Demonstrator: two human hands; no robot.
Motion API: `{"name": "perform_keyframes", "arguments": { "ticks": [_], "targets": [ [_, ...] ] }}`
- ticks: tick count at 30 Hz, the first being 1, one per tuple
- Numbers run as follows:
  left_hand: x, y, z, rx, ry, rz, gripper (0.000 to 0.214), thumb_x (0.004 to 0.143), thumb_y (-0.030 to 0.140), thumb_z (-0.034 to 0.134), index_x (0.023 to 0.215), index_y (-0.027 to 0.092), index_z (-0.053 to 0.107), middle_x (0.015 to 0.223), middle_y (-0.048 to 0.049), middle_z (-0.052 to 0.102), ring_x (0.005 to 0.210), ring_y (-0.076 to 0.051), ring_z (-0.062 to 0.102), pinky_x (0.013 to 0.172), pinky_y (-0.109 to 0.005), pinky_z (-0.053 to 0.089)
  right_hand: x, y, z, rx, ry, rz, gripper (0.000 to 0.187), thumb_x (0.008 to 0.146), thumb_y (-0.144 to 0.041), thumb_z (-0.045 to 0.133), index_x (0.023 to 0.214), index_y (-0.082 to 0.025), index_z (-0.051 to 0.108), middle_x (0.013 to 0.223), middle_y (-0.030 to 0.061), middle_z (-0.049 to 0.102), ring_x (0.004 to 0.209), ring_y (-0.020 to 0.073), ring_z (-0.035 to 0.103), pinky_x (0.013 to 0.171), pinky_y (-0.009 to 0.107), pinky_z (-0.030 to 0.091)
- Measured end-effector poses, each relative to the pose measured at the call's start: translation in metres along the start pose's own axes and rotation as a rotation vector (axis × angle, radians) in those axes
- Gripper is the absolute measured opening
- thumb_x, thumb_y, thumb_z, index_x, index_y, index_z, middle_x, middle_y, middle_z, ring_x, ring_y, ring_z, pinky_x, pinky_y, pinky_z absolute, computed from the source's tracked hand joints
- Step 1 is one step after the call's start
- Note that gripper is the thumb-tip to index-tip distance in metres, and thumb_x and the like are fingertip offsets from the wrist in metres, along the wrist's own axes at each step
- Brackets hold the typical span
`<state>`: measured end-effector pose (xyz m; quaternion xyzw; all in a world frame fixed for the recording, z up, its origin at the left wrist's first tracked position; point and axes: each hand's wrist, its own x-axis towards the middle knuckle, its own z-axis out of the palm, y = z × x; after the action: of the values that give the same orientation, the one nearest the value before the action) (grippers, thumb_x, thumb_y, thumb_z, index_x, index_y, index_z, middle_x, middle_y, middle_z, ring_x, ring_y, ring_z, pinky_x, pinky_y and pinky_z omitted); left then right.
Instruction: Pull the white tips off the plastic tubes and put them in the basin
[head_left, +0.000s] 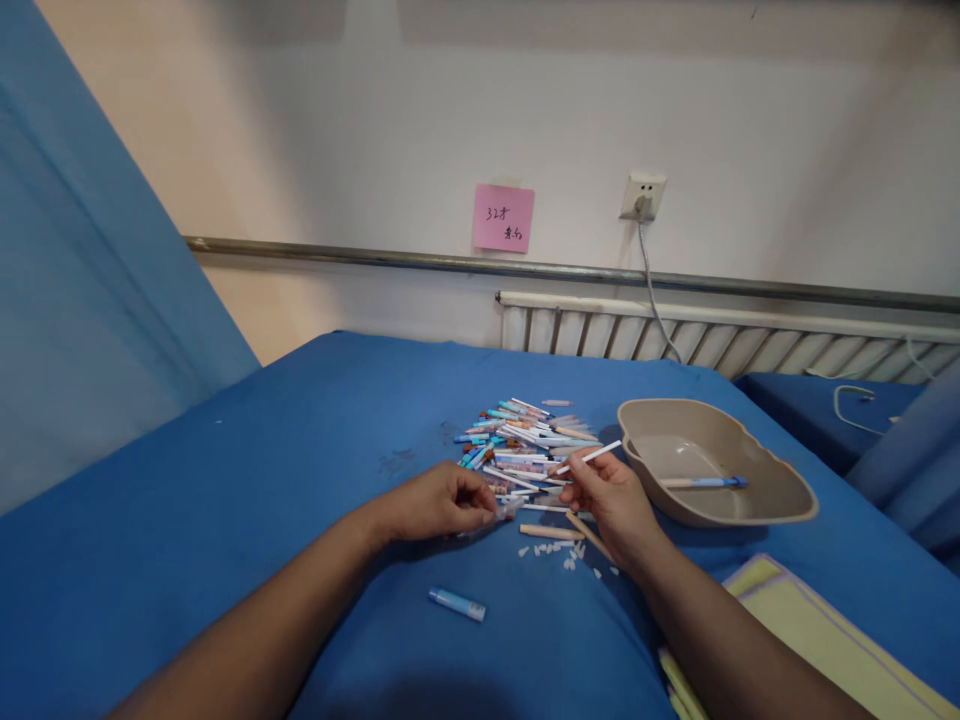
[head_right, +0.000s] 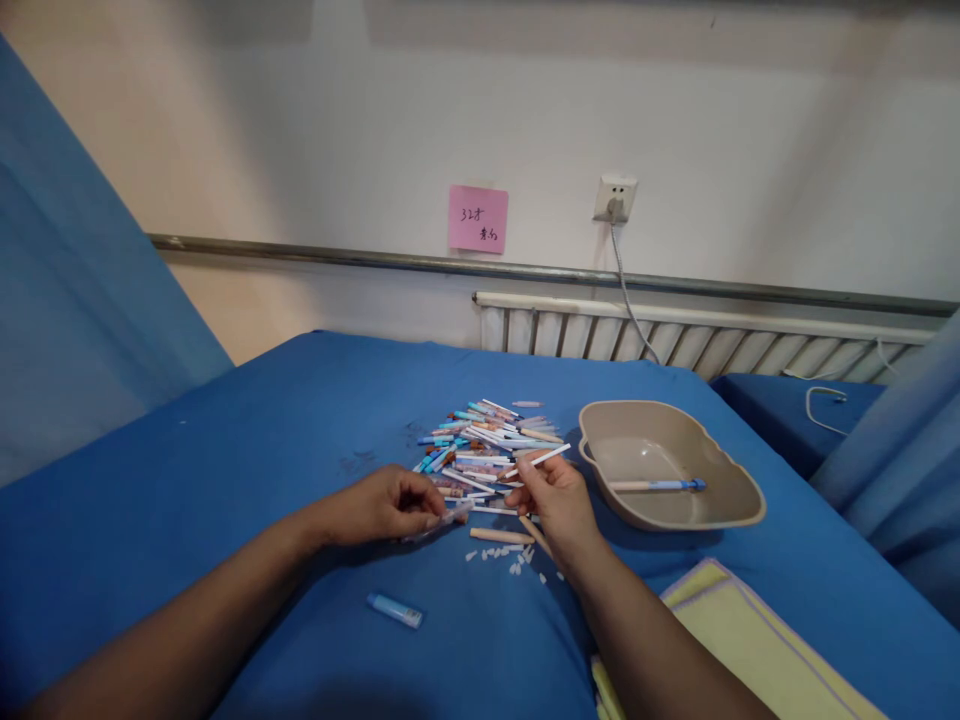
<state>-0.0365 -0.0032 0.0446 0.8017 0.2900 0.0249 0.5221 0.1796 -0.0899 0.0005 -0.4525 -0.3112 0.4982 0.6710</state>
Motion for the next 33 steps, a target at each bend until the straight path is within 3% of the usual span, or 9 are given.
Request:
{"name": "perform_keyframes", "arguments": {
  "ticks": [5,11,17,23,27,33],
  "targets": [
    [-0.006,0.009,0.011,0.27,0.006,0.135,0.014,0.075,0.026,0.061,0.08,0.019,0.072,0.062,0.0027,0.061,0.054,-0.008,0.048,0.049,-0.016,0.032,0.001,-0.001,0.001,-0.012,0.01,-0.003,0.035,0.065,-0.046,0.073,0.077,-0.016,0.058,0.076,0.0021,0.069,0.048,0.0086,0.058,0.043,0.018,0.04],
    [-0.007,0.011,0.014,0.47,-0.021,0.198,0.014,0.078,0.021,0.058,0.083,0.02,0.07,0.067,0.0024,0.064,0.056,-0.009,0.052,0.052,-0.017,0.033,0.001,-0.002,0.001,-0.007,0.014,-0.004,0.035,0.064,-0.045,0.074,0.076,-0.017,0.058,0.075,0.0023,0.069,0.048,0.0089,0.057,0.043,0.019,0.04],
    [0.012,0.014,0.033,0.742,0.202,0.303,0.015,0.086,0.024,0.05,0.092,0.019,0.063,0.087,-0.0033,0.064,0.082,-0.017,0.057,0.073,-0.024,0.039,0.003,-0.002,0.002,-0.029,0.039,-0.015,0.037,0.063,-0.047,0.073,0.076,-0.016,0.058,0.074,0.0021,0.069,0.048,0.009,0.056,0.043,0.019,0.039],
    [0.03,0.02,0.059,0.943,0.192,0.391,0.014,0.087,0.025,0.049,0.083,0.019,0.061,0.081,-0.0044,0.063,0.078,-0.02,0.057,0.071,-0.028,0.041,0.004,-0.002,0.003,-0.027,0.062,-0.017,0.039,0.061,-0.049,0.074,0.076,-0.016,0.058,0.073,0.0026,0.069,0.047,0.0099,0.056,0.041,0.019,0.039],
    [0.028,0.02,0.058,0.924,0.217,0.382,0.014,0.086,0.019,0.046,0.088,0.018,0.06,0.082,-0.0062,0.061,0.079,-0.021,0.056,0.072,-0.03,0.042,0.003,-0.003,0.003,-0.021,0.055,-0.02,0.038,0.061,-0.048,0.074,0.075,-0.017,0.058,0.072,0.0018,0.069,0.047,0.0098,0.056,0.042,0.02,0.039],
    [0.017,0.018,0.044,0.67,0.348,0.385,0.028,0.085,0.016,0.046,0.112,0.02,0.052,0.102,-0.008,0.057,0.094,-0.021,0.052,0.083,-0.033,0.042,0.005,-0.004,-0.001,-0.01,0.058,-0.08,0.033,0.067,-0.046,0.072,0.077,-0.017,0.058,0.072,0.0011,0.068,0.048,0.0087,0.056,0.043,0.019,0.04]
  ]
}}
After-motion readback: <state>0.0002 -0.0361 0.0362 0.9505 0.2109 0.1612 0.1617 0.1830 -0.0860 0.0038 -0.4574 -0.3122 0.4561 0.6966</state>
